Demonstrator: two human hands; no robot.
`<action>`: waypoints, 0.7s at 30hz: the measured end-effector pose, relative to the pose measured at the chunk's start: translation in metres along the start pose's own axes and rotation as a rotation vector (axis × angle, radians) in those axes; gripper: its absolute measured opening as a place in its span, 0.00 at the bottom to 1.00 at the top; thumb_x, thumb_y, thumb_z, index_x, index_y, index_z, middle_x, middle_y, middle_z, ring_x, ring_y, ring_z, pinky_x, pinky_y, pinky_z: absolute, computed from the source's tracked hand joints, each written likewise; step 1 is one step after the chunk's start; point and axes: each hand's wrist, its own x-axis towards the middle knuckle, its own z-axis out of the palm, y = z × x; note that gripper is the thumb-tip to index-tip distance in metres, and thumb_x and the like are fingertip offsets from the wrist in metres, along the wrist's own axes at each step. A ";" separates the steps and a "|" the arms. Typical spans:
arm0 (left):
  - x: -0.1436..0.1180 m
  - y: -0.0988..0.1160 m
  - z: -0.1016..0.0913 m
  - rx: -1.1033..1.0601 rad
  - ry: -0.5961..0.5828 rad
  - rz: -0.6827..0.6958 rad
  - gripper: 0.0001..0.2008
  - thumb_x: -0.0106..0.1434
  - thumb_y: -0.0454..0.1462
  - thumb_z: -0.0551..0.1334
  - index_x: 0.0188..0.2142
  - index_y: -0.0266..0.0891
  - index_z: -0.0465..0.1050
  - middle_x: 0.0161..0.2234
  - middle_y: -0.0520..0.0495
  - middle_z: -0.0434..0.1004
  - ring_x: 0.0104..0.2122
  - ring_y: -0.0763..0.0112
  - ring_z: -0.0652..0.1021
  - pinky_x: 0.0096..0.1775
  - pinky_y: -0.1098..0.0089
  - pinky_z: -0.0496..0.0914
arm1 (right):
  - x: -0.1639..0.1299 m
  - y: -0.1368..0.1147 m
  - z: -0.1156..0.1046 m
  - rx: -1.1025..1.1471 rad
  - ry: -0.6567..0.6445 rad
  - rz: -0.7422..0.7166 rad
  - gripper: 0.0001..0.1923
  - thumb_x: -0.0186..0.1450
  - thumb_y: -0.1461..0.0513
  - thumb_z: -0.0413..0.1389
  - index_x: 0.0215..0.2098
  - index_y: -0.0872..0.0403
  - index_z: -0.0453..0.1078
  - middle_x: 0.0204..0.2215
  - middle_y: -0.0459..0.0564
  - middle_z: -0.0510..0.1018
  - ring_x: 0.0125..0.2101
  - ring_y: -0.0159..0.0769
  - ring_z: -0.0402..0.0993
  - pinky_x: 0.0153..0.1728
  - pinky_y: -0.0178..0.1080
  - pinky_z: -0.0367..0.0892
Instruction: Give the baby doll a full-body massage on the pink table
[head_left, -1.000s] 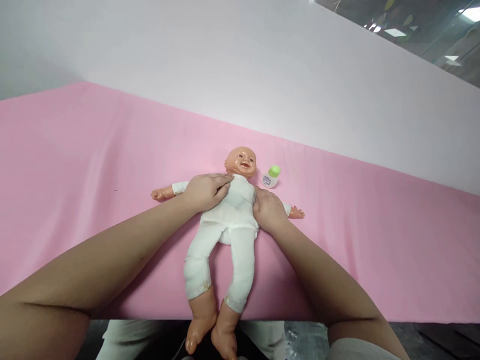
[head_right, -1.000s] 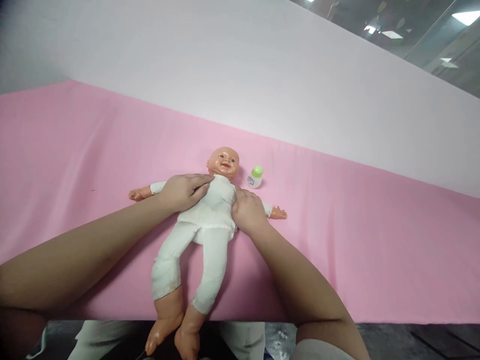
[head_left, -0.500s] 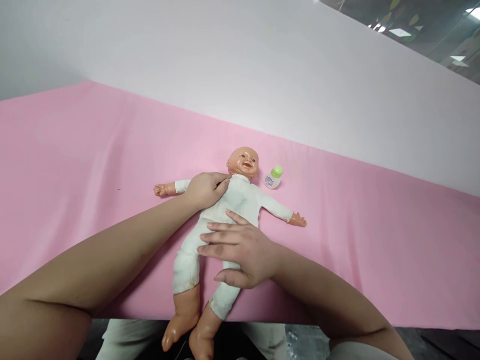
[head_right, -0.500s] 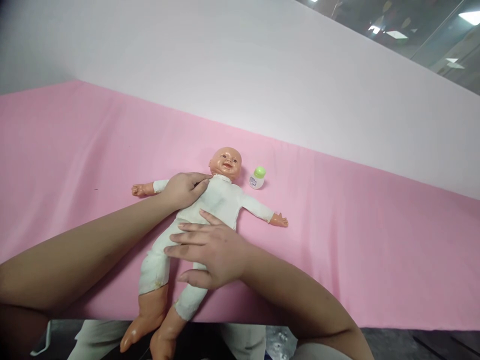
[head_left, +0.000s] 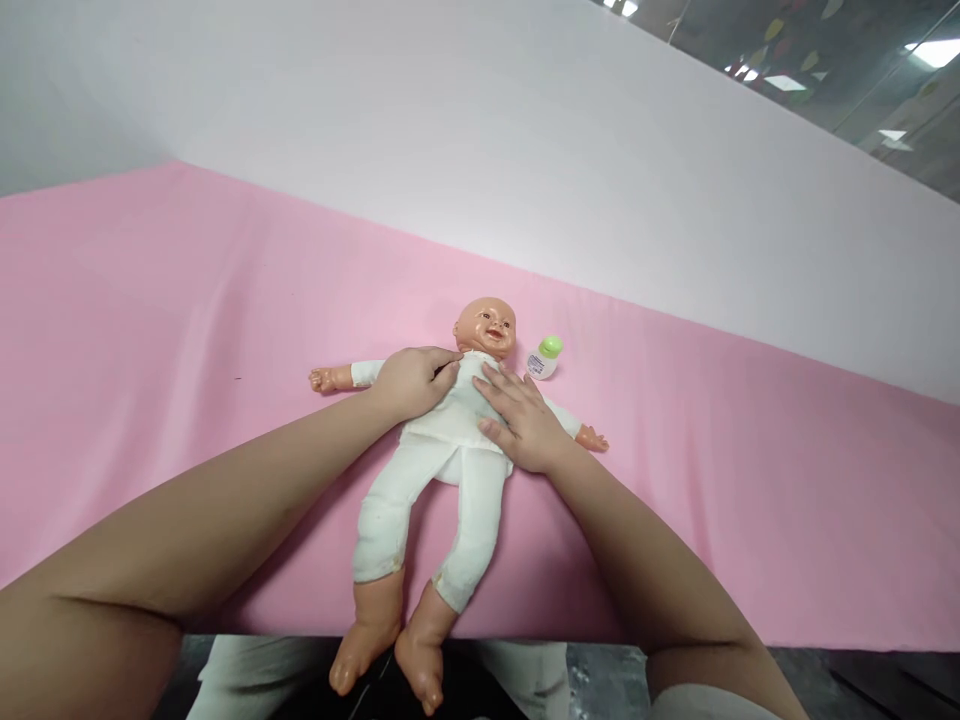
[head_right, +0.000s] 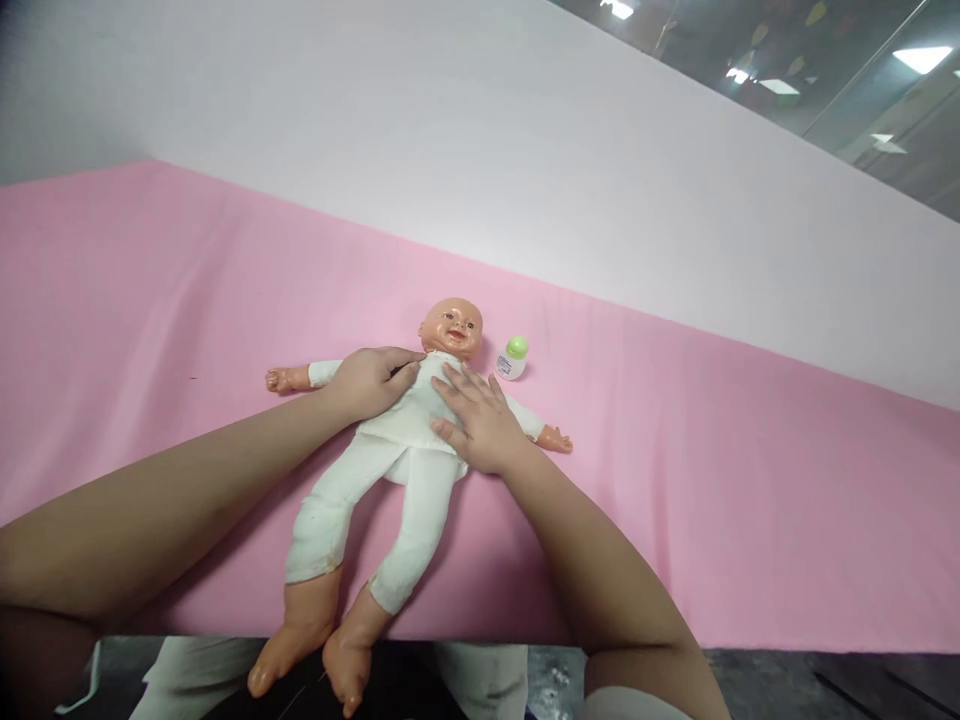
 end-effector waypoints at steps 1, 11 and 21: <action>0.000 -0.001 0.001 0.004 0.017 0.020 0.23 0.75 0.47 0.53 0.56 0.46 0.83 0.56 0.46 0.86 0.55 0.54 0.84 0.57 0.57 0.77 | 0.001 0.004 0.002 0.001 0.043 0.043 0.33 0.80 0.47 0.46 0.80 0.47 0.53 0.80 0.55 0.53 0.80 0.51 0.45 0.76 0.65 0.45; -0.039 0.051 -0.007 -0.215 -0.069 0.611 0.16 0.71 0.41 0.57 0.46 0.43 0.84 0.46 0.42 0.88 0.47 0.58 0.86 0.54 0.58 0.79 | 0.007 0.014 0.003 -0.119 0.129 0.383 0.29 0.72 0.66 0.48 0.71 0.50 0.67 0.58 0.55 0.83 0.56 0.49 0.81 0.57 0.47 0.72; -0.038 0.054 0.001 -0.122 -0.313 0.684 0.21 0.74 0.46 0.60 0.61 0.47 0.79 0.67 0.43 0.76 0.70 0.49 0.71 0.74 0.44 0.58 | 0.006 0.017 0.003 -0.140 0.120 0.403 0.29 0.71 0.67 0.49 0.68 0.48 0.70 0.55 0.53 0.85 0.53 0.48 0.82 0.53 0.45 0.72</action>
